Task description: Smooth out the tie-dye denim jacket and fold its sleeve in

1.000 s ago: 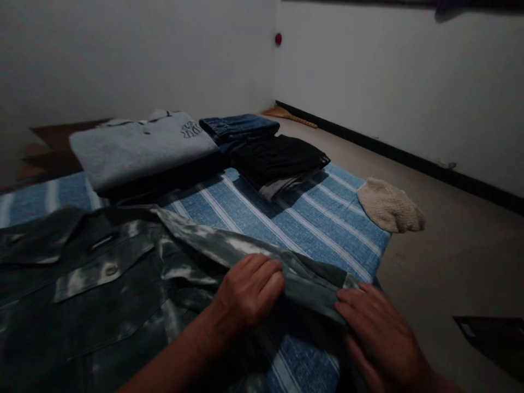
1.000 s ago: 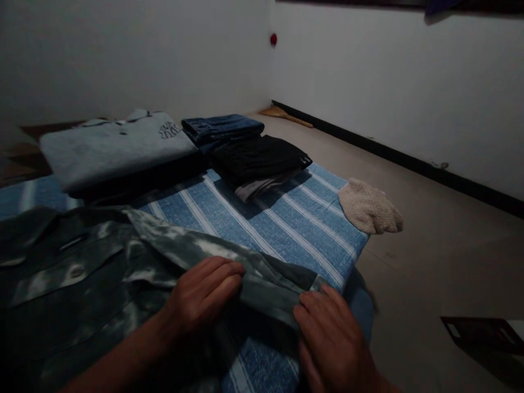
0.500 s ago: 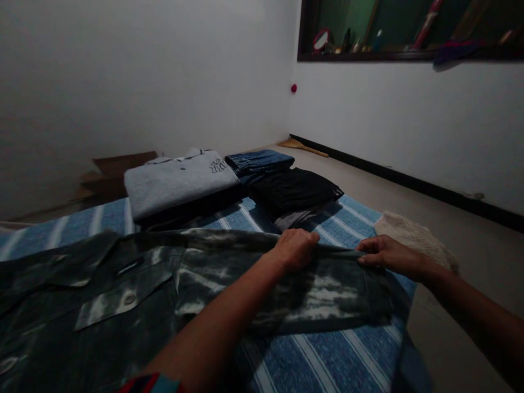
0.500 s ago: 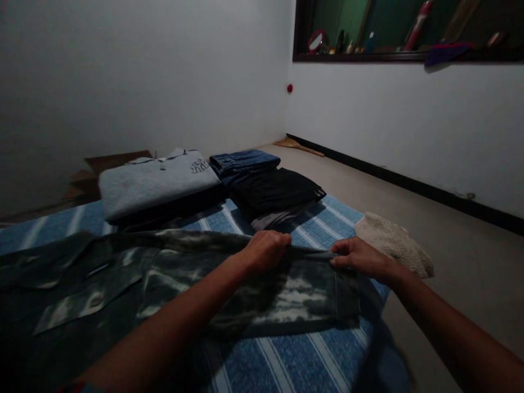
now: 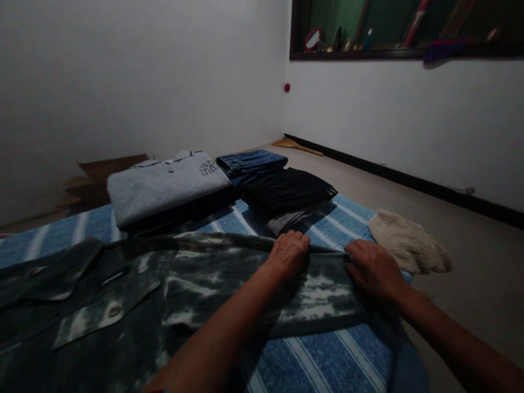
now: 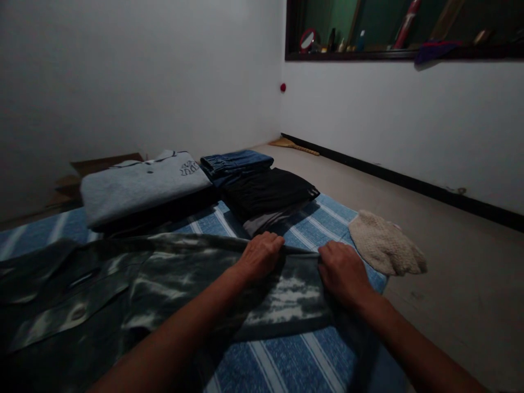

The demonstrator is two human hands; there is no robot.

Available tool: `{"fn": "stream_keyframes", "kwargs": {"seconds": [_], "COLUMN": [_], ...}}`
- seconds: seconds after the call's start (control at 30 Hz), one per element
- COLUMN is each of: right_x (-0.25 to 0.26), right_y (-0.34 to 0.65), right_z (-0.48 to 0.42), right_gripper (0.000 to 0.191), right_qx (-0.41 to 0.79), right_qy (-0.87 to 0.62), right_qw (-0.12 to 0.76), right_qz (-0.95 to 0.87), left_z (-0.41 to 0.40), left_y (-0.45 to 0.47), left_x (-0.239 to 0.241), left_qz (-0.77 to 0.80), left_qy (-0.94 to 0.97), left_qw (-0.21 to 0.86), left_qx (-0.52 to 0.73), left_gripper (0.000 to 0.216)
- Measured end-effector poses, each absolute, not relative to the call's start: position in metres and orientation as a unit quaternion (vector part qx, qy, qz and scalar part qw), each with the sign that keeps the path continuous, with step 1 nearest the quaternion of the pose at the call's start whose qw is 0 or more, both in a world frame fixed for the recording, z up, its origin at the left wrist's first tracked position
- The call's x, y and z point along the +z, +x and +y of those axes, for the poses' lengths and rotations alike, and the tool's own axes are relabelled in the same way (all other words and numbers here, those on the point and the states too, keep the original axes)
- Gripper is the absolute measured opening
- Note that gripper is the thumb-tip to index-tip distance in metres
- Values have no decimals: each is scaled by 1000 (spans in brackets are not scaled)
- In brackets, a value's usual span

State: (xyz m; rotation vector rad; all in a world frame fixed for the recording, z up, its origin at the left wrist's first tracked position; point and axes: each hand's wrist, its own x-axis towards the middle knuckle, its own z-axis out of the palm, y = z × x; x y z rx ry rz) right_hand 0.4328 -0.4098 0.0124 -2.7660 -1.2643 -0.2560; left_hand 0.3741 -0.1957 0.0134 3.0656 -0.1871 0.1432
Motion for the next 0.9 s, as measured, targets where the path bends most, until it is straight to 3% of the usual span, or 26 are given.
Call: {"fn": "stream_keyframes", "kwargs": {"seconds": [0.13, 0.3, 0.43, 0.63, 0.9], "right_x": [-18, -54, -66, -81, -83], "right_y": [397, 383, 387, 398, 392], "right_z": [-392, -381, -386, -397, -400], "right_gripper": [29, 54, 57, 59, 63], "right_qx": [-175, -204, -206, -218, -230], "right_qy": [-839, -873, -877, -863, -870], "right_qw": [101, 58, 29, 6, -6], "right_qz": [-506, -439, -433, -455, -435], "left_z": [-196, -198, -200, -199, -192], "left_y": [370, 364, 356, 338, 324], "left_x": [7, -6, -20, -28, -31], "left_qz": [-68, -63, -31, 33, 107], "left_qy": [994, 981, 972, 985, 985], "left_qw": [27, 56, 49, 52, 124], "left_qx": [78, 176, 227, 162, 49], "left_gripper": [20, 22, 24, 26, 60]}}
